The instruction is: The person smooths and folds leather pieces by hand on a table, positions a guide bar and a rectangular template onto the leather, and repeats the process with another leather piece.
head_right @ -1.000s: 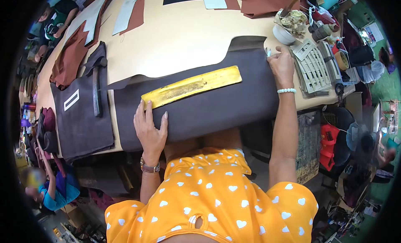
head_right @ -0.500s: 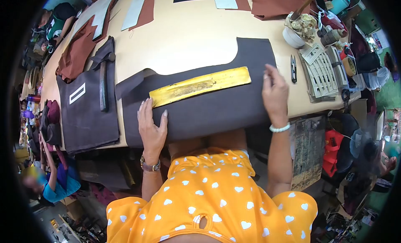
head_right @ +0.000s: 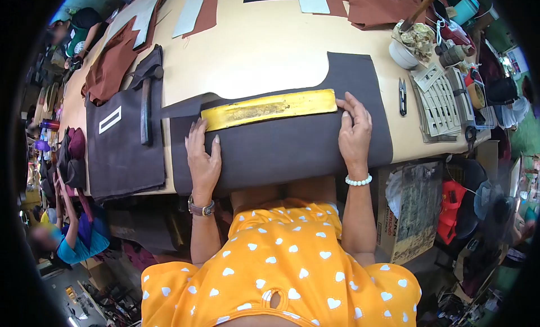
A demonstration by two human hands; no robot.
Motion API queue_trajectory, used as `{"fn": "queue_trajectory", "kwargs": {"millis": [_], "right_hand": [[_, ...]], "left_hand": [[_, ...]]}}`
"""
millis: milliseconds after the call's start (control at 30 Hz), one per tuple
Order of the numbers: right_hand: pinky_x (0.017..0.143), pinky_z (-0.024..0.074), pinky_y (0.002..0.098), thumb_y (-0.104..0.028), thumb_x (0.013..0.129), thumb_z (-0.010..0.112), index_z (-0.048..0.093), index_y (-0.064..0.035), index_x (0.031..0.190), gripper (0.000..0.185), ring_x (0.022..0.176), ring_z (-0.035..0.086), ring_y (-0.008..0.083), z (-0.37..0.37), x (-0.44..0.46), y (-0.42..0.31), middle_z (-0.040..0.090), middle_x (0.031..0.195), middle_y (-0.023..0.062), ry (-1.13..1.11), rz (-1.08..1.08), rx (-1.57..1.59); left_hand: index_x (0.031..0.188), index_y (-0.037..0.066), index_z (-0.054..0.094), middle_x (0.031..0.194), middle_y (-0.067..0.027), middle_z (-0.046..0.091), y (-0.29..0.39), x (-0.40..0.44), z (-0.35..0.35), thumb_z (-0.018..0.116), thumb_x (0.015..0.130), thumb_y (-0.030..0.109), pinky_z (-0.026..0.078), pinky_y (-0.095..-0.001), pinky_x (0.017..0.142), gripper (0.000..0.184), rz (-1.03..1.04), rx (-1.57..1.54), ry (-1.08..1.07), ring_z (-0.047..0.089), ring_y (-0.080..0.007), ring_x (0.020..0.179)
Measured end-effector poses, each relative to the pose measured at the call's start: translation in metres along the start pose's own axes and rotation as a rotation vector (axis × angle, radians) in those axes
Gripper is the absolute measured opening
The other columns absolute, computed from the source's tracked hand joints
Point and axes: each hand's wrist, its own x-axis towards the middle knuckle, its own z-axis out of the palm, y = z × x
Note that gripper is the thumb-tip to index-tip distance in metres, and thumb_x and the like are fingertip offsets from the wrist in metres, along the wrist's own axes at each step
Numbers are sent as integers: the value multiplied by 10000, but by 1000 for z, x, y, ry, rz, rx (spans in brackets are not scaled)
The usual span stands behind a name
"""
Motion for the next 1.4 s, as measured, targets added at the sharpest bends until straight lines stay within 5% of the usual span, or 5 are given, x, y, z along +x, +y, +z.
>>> {"fn": "queue_trajectory", "kwargs": {"millis": [267, 367, 700, 1400], "right_hand": [[995, 358, 267, 62, 880, 391, 428, 59, 1285, 407, 1073, 553, 139, 1, 1, 4, 637, 1116, 116, -15, 20, 51], [961, 378, 322, 34, 869, 410, 485, 36, 1244, 383, 1045, 538, 219, 5, 1, 0, 665, 1063, 83, 67, 60, 128], [961, 382, 308, 25, 889, 395, 469, 62, 1245, 365, 1035, 566, 193, 4, 1, -1, 664, 1046, 119, 58, 36, 116], [995, 351, 303, 14, 904, 392, 441, 59, 1273, 375, 1100, 533, 188, 5, 2, 2, 646, 1101, 119, 26, 46, 102]], "left_hand": [[1299, 56, 467, 1342, -154, 475, 2, -1, -2, 572, 870, 113, 219, -461, 1087, 445, -27, 11, -2, 365, -329, 1302], [1282, 48, 477, 1309, -160, 494, 0, -1, -1, 581, 856, 111, 228, -493, 1072, 443, -12, -26, 29, 382, -345, 1280], [1190, 9, 549, 1208, -201, 553, -1, 0, -3, 665, 798, 84, 368, -399, 998, 415, -19, -135, 74, 501, -355, 1142], [1195, 19, 562, 1209, -159, 578, 0, 0, -4, 678, 788, 74, 365, -396, 1010, 427, -42, -99, 91, 462, -336, 1216]]}}
